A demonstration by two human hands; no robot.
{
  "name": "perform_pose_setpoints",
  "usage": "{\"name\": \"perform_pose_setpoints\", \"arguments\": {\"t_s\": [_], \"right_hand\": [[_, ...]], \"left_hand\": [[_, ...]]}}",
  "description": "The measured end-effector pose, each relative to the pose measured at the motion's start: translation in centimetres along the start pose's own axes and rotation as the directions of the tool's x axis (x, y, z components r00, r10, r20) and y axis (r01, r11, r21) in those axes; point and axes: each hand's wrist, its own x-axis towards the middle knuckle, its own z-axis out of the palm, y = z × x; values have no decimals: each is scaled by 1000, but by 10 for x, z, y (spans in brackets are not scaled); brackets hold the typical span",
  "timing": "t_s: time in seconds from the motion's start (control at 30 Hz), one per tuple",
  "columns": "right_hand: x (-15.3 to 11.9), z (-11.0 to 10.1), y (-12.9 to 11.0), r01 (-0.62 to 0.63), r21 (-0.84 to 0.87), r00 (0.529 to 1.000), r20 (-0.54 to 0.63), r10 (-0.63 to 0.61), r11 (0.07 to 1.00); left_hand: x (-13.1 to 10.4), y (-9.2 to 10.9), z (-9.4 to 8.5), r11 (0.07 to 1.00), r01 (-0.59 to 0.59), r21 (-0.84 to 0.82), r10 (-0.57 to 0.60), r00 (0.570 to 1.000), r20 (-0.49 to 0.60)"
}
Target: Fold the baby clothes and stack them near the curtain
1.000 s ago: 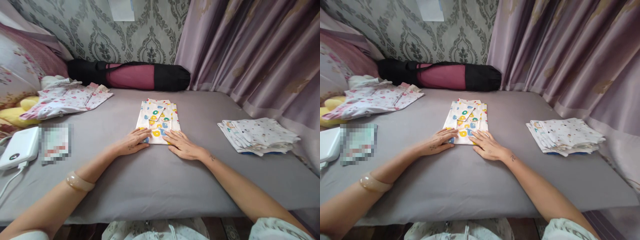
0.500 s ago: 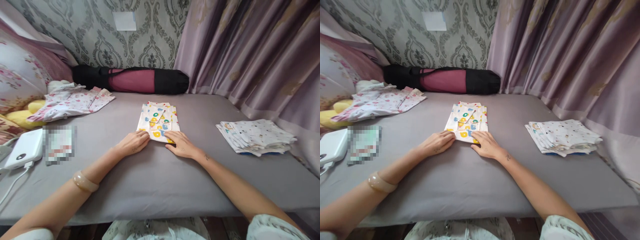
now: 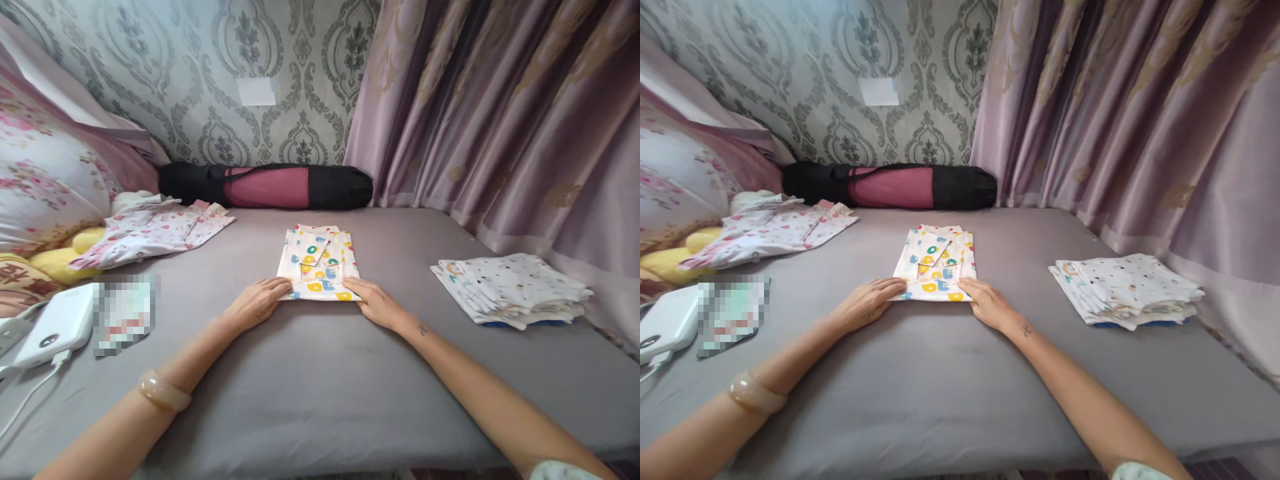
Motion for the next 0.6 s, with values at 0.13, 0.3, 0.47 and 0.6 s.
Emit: {"name": "perform_pose_setpoints", "arguments": {"t_s": [0.13,0.3,0.47,0.6], "right_hand": [[-1,-3,2,30,-10,998,49,-30,999],[-10,-20,-13,62,-56,992,113,-56,996],[-42,-53,-55,40,-10,976,214,-37,999],[-54,-80,-79,-63,141,949,316,16,988]], "left_hand": [[-4,-10,1,998,36,-47,-34,999,40],[-10,-2,-15,999,-15,-40,17,998,58],[-35,28,-53,971,-9,-241,43,989,139],[-48,41,-73,879,96,-467,-24,987,158]]}}
